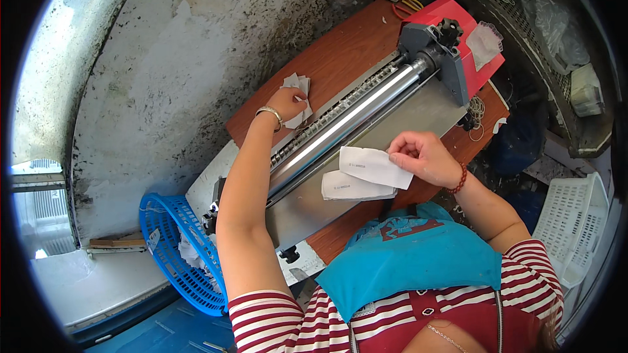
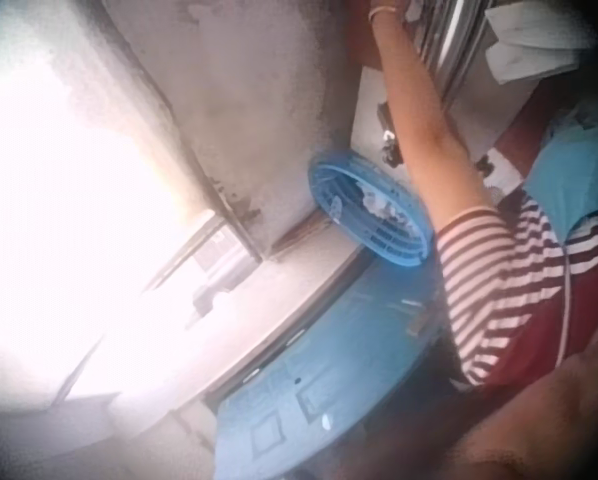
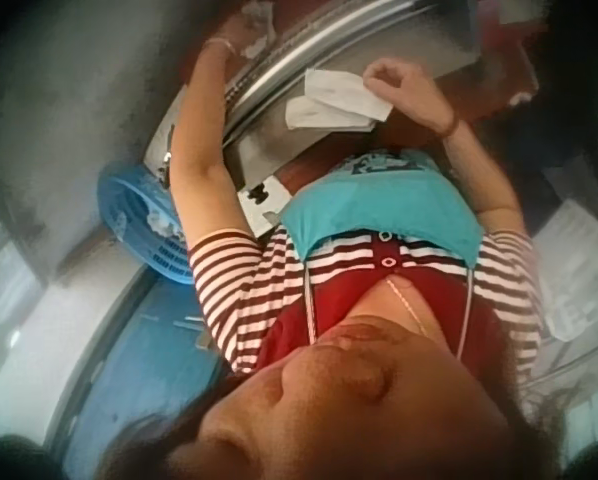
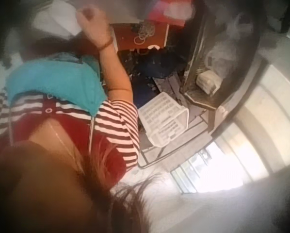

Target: Applying adhesive to shoe upper components using a roller machine.

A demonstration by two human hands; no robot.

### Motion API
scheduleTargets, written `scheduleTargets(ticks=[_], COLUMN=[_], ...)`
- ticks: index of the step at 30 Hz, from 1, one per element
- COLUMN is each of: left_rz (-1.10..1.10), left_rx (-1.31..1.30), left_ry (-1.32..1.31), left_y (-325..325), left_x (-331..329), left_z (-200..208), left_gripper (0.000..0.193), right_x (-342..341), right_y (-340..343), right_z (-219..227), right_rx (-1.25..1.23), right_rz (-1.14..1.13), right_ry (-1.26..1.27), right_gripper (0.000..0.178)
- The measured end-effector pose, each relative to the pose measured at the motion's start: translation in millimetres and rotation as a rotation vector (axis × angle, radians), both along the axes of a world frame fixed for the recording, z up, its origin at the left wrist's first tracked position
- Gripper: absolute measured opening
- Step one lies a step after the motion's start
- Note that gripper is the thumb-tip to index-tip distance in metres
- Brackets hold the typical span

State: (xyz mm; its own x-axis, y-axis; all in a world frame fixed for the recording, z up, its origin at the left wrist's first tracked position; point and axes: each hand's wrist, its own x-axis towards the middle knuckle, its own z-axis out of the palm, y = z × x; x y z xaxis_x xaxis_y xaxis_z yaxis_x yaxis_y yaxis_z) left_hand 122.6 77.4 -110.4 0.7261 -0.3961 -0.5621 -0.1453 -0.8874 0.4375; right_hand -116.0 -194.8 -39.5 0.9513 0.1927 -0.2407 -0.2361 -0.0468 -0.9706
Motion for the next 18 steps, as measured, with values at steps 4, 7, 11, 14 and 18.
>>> scheduleTargets(ticks=[4,7,11,14,18], left_rz=[0.098,0.081,-0.068,0.01,0.046], left_rx=[-0.341,-0.368,-0.329,-0.334,-0.358], left_ry=[0.227,0.28,0.145,0.187,-0.007], left_y=[-28,-51,-55,-54,-37], left_x=[-19,-37,-41,-37,-12], left_z=[26,46,32,31,12], left_gripper=[0.028,0.026,0.025,0.023,0.02], right_x=[16,23,22,9,-6], right_y=[-22,-12,0,5,27], right_z=[-12,-19,-21,-12,-7], right_rx=[-0.014,-0.168,-0.377,-0.542,-0.56], right_rz=[0.001,-0.066,-0.186,-0.168,0.089], right_ry=[0.105,-0.013,-0.317,-0.446,-0.67], right_gripper=[0.008,0.007,0.008,0.01,0.018])
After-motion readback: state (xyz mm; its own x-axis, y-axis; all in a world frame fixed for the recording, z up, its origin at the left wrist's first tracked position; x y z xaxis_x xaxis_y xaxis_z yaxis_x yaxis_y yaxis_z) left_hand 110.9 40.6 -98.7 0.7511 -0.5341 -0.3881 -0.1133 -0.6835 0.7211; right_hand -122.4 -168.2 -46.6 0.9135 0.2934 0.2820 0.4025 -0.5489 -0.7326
